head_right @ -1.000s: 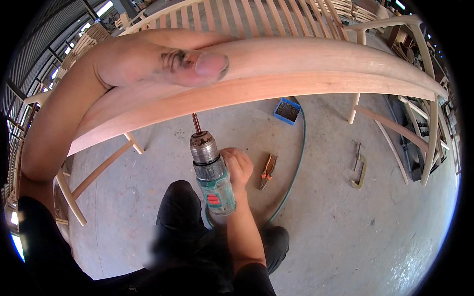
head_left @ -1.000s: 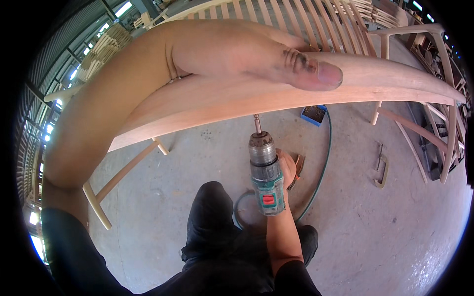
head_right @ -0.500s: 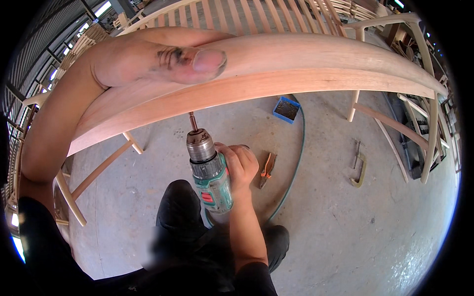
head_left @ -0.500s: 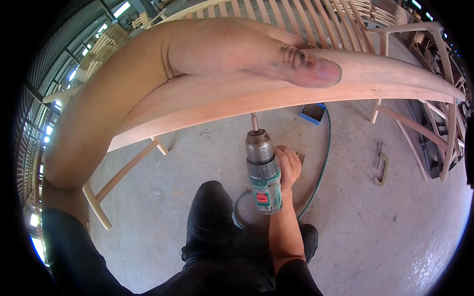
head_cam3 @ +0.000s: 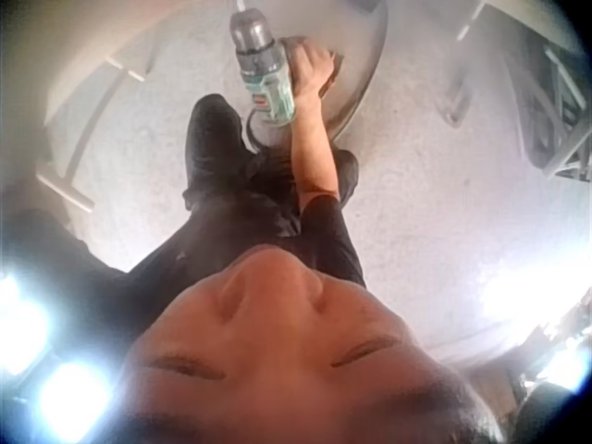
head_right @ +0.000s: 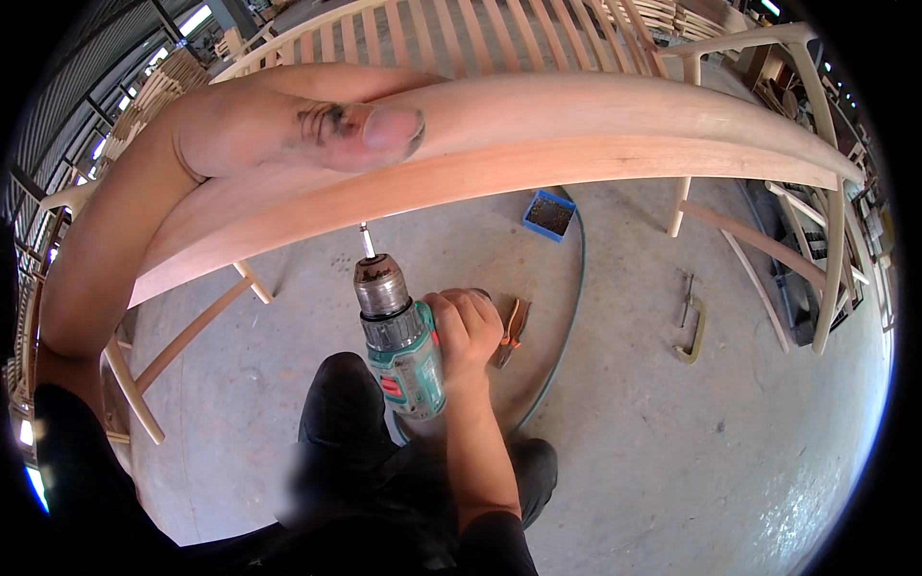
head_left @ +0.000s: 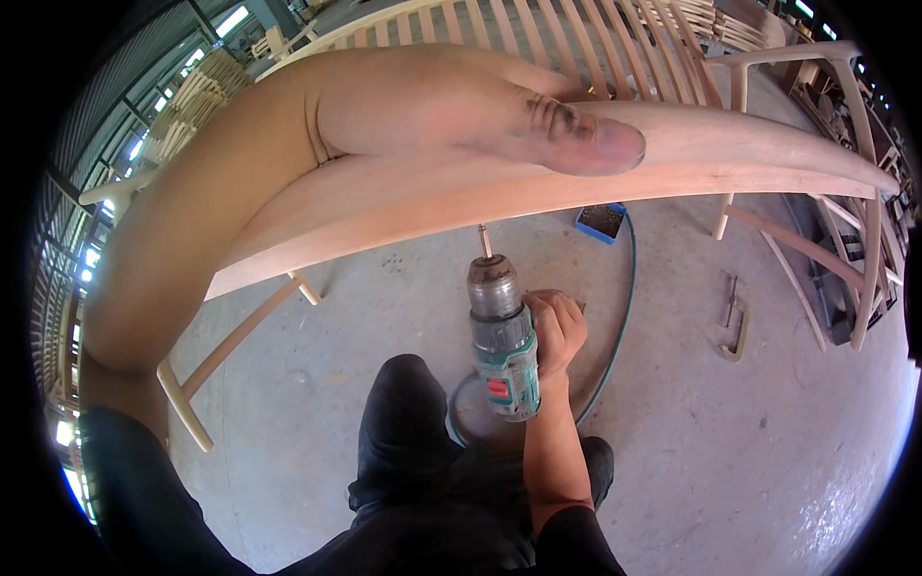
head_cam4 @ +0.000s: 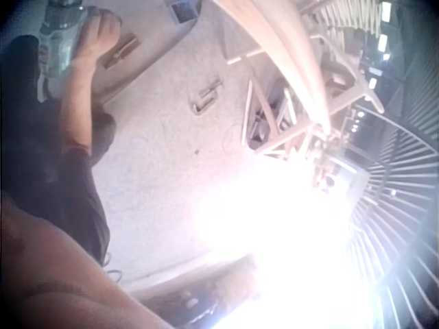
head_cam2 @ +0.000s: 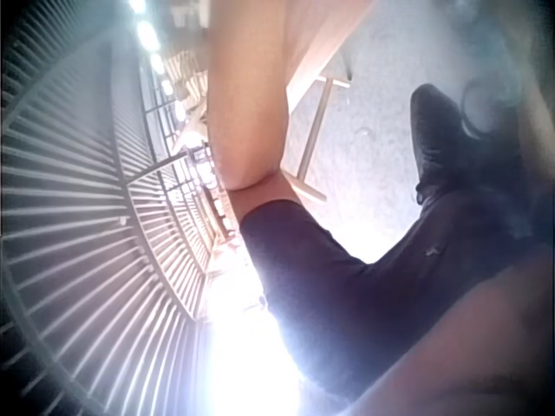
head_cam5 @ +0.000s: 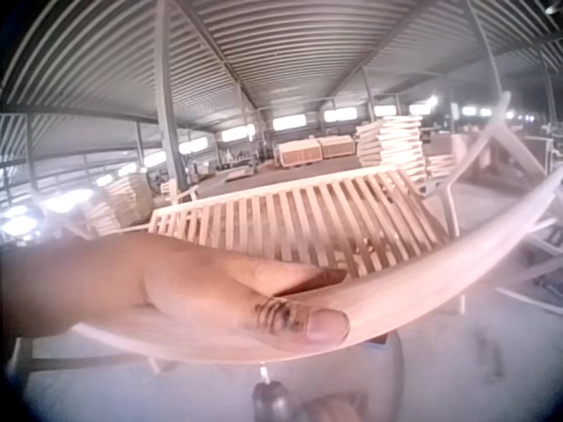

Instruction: The person assembles a wooden chair in a workshop. They use a cordless drill to drive screws into the chair frame, securing the legs and backrest slats. The person also uses a metal pipe clamp to hold the chair components together during the assembly process.

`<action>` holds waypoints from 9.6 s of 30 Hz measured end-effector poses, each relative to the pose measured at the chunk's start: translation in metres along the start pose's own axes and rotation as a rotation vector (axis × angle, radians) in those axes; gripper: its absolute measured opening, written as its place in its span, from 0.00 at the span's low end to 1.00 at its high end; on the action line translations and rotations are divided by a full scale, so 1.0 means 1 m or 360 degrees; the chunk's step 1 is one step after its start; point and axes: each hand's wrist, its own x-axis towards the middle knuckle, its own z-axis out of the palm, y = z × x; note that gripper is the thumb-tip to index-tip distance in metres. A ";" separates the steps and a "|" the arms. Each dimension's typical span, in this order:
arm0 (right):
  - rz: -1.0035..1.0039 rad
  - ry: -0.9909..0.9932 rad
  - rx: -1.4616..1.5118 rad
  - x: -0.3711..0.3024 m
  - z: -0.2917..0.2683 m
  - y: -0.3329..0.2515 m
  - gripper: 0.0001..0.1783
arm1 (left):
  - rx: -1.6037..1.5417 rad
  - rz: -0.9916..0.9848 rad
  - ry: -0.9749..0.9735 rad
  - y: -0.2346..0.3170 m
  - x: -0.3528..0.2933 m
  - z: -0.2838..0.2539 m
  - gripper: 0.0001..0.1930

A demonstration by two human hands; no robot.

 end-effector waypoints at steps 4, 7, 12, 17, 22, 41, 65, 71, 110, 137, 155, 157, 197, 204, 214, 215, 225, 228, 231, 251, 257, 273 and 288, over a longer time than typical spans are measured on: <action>-0.0011 -0.0007 -0.0168 0.007 -0.003 -0.010 0.14 | -0.0028 -0.0070 -0.0027 0.001 -0.004 -0.001 0.47; -0.0018 -0.0036 -0.0240 0.006 -0.010 -0.009 0.12 | 0.0064 -0.0042 -0.0010 0.000 0.000 -0.001 0.47; -0.0015 -0.0089 -0.0270 0.011 -0.018 -0.016 0.17 | 0.0050 -0.0035 0.0000 0.001 -0.001 -0.002 0.47; 0.0079 -0.0136 -0.0173 0.007 -0.016 -0.018 0.17 | -0.0059 -0.0054 -0.0006 0.000 -0.003 0.001 0.43; 0.0184 0.0003 0.0152 -0.005 -0.001 -0.022 0.12 | -0.0002 -0.0093 -0.0011 0.006 -0.001 0.001 0.42; 0.0899 -0.0158 0.0889 -0.058 0.030 -0.017 0.04 | -0.0149 0.0121 -0.0083 -0.001 0.000 0.003 0.45; 0.0236 -0.0071 0.0269 -0.025 0.022 -0.021 0.06 | -0.0378 0.0187 -0.0278 0.009 0.015 0.008 0.45; 0.0309 -0.0021 0.0338 -0.026 0.023 -0.020 0.09 | -0.0543 0.0194 -0.0378 0.014 0.029 0.011 0.46; 0.0152 -0.0061 0.0303 -0.011 0.010 -0.009 0.09 | -0.1027 -0.0206 -0.0564 0.027 -0.005 0.002 0.43; 0.0529 0.0059 0.0367 -0.031 0.030 -0.060 0.08 | 0.0773 -0.0628 0.0457 0.030 -0.061 0.025 0.32; 0.0688 -0.0113 0.0334 -0.044 0.040 -0.063 0.09 | 0.0557 -0.0765 0.0138 0.079 -0.068 0.014 0.32; 0.1406 -0.0065 0.1335 -0.046 0.042 -0.050 0.10 | 0.0593 -0.0790 0.0176 0.078 -0.074 0.018 0.31; 0.0460 0.0189 -0.0640 -0.073 -0.128 -0.052 0.12 | 0.0582 -0.0296 0.0603 0.019 -0.070 0.030 0.25; 0.0505 0.0355 -0.0158 0.018 -0.137 -0.068 0.13 | 0.0767 -0.0413 0.0424 0.021 -0.069 0.039 0.19; 0.0162 0.0616 -0.0061 0.074 -0.155 -0.051 0.28 | 0.0532 -0.0257 0.0538 0.021 -0.117 0.084 0.26; 0.0124 0.0596 -0.0157 0.074 -0.160 -0.049 0.23 | 0.0519 -0.0291 0.0503 0.023 -0.116 0.089 0.27; 0.0489 0.0361 0.0033 0.085 -0.219 -0.028 0.17 | 0.0663 -0.0448 0.0116 0.027 -0.092 0.130 0.43; 0.0269 0.0175 0.0102 0.114 -0.222 -0.029 0.16 | 0.0682 -0.0325 0.0184 0.019 -0.090 0.126 0.43; 0.0040 0.0079 0.0248 0.140 -0.224 -0.031 0.18 | 0.0785 -0.0360 0.0137 0.036 -0.086 0.115 0.35; 0.0056 -0.0186 -0.0215 0.202 -0.212 0.006 0.33 | 0.0931 -0.1500 0.2625 -0.084 -0.229 0.198 0.40; 0.0172 -0.0447 -0.0407 0.211 -0.206 0.009 0.31 | -0.0772 -0.1419 0.2278 -0.108 -0.202 0.245 0.45; -0.0094 -0.0412 -0.0409 0.220 -0.207 0.035 0.29 | -0.1347 -0.1097 0.1951 -0.052 -0.165 0.280 0.46; -0.0196 -0.0105 -0.0474 0.149 -0.233 0.008 0.21 | -0.2038 -0.0334 0.2164 -0.017 -0.206 0.267 0.49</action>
